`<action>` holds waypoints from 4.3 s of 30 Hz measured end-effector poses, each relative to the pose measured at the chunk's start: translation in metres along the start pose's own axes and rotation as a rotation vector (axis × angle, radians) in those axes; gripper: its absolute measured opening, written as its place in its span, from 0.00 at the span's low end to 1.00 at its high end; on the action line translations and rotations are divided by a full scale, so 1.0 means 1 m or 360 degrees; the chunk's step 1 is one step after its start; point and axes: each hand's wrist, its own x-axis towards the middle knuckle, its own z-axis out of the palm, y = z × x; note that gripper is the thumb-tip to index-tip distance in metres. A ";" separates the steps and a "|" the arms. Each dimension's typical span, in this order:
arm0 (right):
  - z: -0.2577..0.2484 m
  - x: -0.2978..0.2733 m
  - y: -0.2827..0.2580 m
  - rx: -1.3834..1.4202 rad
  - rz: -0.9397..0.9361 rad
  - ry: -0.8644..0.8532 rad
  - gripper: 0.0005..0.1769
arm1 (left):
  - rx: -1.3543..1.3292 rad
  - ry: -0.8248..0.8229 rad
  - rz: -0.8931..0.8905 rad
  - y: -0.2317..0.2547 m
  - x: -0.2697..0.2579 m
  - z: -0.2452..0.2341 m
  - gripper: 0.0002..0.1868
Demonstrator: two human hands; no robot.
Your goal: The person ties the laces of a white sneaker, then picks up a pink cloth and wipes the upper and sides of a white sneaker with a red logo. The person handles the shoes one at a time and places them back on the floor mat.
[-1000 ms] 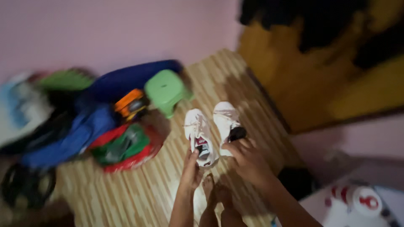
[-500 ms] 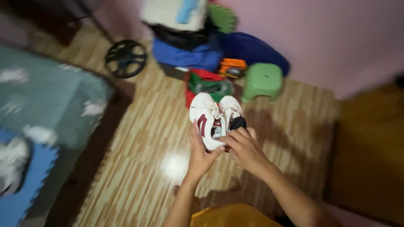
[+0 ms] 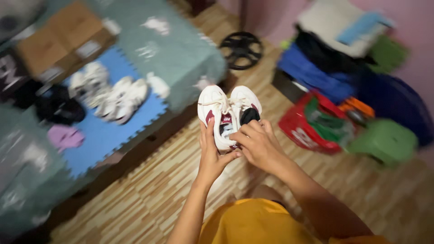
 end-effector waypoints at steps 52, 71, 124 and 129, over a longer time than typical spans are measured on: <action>0.610 0.436 -0.229 0.0235 -0.0117 -0.1015 0.27 | 0.1034 -0.0137 -0.0589 -0.484 0.037 -0.556 0.17; 0.736 0.318 -0.292 0.0381 0.0627 -0.0526 0.30 | 0.0871 -0.0428 -0.0253 -0.641 -0.065 -0.553 0.22; 0.700 0.423 -0.367 0.0757 0.1262 -0.0170 0.10 | -0.1489 -0.1019 -0.1238 -0.665 -0.084 -0.623 0.40; 0.715 0.425 -0.354 0.0750 0.1255 -0.0047 0.18 | -0.0376 -0.0638 -0.0669 -0.749 -0.132 -0.668 0.38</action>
